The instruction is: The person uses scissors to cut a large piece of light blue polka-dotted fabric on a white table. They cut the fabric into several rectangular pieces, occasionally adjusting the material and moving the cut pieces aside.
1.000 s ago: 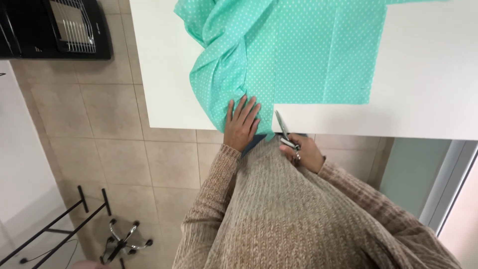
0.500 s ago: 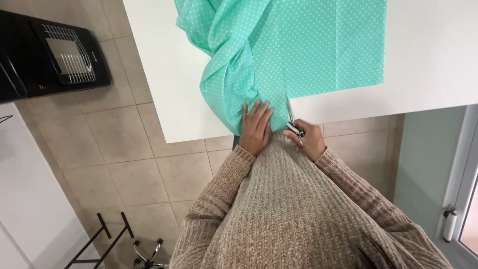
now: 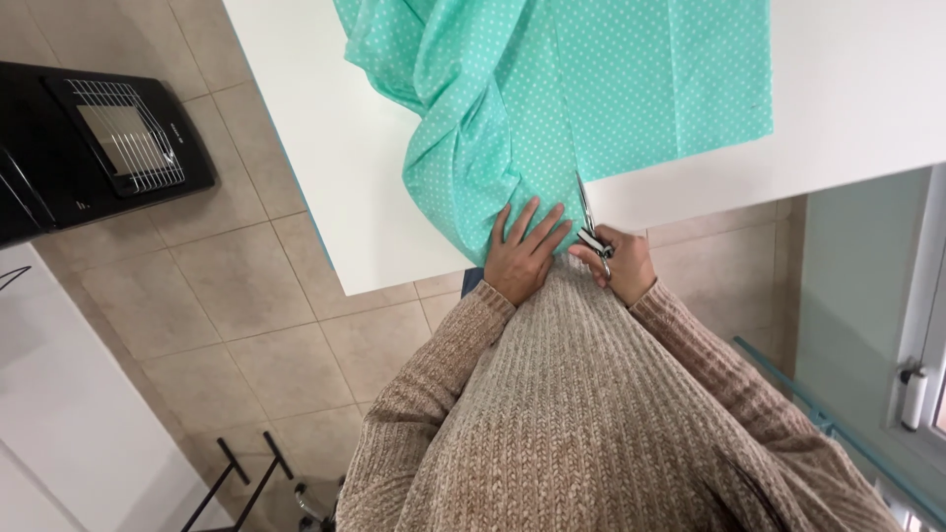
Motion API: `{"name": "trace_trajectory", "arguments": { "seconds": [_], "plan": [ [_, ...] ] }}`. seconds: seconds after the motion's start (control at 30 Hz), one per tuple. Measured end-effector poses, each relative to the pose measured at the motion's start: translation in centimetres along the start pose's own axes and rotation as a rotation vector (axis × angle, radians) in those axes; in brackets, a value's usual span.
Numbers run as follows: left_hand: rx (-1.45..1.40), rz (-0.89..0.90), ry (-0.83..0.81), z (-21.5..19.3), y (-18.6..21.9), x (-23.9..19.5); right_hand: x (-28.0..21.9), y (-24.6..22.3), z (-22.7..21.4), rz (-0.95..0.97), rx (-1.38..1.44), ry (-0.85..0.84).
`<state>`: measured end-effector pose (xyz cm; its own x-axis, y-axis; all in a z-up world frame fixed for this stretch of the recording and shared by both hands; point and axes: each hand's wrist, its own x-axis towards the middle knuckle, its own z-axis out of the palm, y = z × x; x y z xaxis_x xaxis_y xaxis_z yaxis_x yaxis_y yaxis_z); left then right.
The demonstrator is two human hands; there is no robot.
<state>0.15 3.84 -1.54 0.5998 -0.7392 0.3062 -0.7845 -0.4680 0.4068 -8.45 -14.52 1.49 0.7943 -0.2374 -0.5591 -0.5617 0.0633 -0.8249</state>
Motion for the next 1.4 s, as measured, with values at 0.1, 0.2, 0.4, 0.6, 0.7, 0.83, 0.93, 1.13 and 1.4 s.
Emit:
{"name": "trace_trajectory", "arguments": {
  "seconds": [0.1, 0.2, 0.4, 0.6, 0.7, 0.83, 0.93, 1.13, 1.4],
  "plan": [
    [0.002, 0.007, -0.008, 0.0, -0.2, 0.0, 0.0, -0.9, 0.2, 0.014, 0.005, -0.011],
    [-0.003, 0.009, -0.014, 0.0, -0.2, 0.0, 1.0, 0.0, 0.2, -0.031, -0.03, -0.006],
    [-0.01, 0.017, -0.03, 0.2, -0.3, -0.3, 1.7, -1.8, 0.2, -0.028, -0.005, -0.003],
    [-0.01, 0.023, 0.034, 0.3, -0.4, 0.0, 1.4, -3.1, 0.4, -0.02, 0.017, 0.008],
    [-0.012, 0.018, 0.042, 0.3, -0.4, 0.0, 1.6, -2.8, 0.3, -0.02, 0.017, 0.004],
    [0.005, 0.023, 0.032, 0.2, -0.4, 0.1, 2.7, -2.9, 0.4, -0.014, 0.013, -0.001],
    [-0.011, 0.019, 0.057, 0.0, -0.3, 0.3, 3.0, -3.2, 0.4, 0.002, 0.004, 0.003],
    [-0.031, 0.015, 0.084, -0.2, -0.3, 0.4, 2.7, -4.1, 0.4, 0.018, -0.013, 0.03],
    [-0.058, 0.032, 0.099, -0.2, -0.4, 0.4, 4.6, -4.4, 0.2, 0.037, -0.107, -0.009]
  ]
}}
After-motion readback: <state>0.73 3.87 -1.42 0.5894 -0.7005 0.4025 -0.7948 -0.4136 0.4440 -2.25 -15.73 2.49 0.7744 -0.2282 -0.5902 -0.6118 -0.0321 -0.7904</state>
